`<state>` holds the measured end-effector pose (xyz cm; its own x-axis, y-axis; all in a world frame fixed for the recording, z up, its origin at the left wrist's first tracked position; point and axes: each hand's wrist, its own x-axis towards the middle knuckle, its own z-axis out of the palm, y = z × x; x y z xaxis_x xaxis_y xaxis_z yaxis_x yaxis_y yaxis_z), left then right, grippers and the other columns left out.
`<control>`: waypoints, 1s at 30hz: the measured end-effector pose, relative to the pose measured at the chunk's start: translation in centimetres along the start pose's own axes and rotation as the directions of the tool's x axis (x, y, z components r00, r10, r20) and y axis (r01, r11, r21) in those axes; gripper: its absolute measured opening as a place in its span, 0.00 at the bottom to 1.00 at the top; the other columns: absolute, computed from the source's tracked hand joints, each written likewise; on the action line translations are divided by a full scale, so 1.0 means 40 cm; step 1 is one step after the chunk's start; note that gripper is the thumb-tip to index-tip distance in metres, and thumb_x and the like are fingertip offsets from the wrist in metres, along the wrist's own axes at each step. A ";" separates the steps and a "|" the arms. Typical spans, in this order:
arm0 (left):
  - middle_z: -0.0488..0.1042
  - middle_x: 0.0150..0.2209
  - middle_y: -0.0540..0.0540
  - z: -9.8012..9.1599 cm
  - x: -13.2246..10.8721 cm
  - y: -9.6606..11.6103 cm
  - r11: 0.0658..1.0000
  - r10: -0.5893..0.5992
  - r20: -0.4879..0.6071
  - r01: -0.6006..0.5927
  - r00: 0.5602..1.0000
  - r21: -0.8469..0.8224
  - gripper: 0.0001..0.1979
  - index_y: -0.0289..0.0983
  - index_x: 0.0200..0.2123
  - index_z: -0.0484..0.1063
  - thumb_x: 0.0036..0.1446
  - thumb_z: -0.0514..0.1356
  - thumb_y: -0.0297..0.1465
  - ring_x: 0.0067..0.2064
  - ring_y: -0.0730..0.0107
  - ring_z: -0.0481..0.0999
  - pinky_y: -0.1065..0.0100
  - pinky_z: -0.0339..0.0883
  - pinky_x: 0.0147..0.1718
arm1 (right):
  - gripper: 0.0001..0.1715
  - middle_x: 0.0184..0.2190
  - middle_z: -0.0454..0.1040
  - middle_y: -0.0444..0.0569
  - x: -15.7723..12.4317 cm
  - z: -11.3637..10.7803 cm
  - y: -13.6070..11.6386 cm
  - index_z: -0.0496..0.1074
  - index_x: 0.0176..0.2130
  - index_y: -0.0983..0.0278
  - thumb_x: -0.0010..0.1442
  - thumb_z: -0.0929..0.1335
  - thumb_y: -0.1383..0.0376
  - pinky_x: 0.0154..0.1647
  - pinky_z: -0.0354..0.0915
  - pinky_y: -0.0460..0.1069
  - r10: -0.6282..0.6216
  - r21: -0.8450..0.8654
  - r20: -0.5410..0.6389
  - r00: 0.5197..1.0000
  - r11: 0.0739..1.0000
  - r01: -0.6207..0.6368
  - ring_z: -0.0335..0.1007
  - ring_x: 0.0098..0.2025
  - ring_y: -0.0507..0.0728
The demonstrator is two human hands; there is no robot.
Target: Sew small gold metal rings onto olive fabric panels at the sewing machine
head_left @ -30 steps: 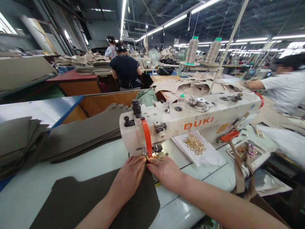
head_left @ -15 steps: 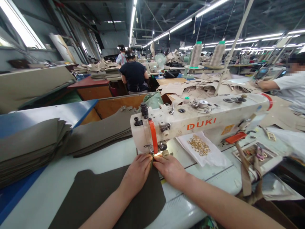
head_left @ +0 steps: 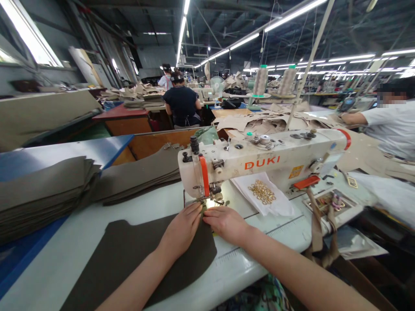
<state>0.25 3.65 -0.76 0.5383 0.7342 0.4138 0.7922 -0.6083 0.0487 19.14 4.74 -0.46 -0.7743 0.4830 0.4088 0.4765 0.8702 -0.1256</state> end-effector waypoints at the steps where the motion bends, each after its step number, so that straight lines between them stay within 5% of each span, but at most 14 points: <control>1: 0.76 0.47 0.36 0.001 -0.001 -0.001 1.000 0.007 0.003 -0.007 1.000 0.007 0.17 0.29 0.46 0.72 0.62 0.46 0.25 0.50 0.63 0.74 0.60 0.70 0.49 | 0.07 0.42 0.76 0.54 0.001 0.001 0.001 0.72 0.38 0.69 0.61 0.64 0.71 0.53 0.64 0.48 -0.006 -0.008 0.005 1.000 1.000 0.006 0.71 0.46 0.54; 30: 0.75 0.47 0.34 -0.008 0.009 -0.009 0.944 0.233 0.095 -0.248 0.968 0.218 0.22 0.28 0.45 0.73 0.55 0.43 0.19 0.51 0.57 0.73 0.58 0.68 0.50 | 0.07 0.43 0.75 0.53 0.013 0.004 -0.001 0.71 0.35 0.69 0.63 0.64 0.70 0.55 0.61 0.46 0.010 -0.050 0.051 0.999 0.999 -0.008 0.69 0.48 0.55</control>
<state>0.08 4.05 -0.33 0.7325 0.5978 0.3258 0.6769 -0.6904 -0.2551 18.66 4.97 -0.37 -0.7895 0.4964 0.3609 0.5027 0.8604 -0.0836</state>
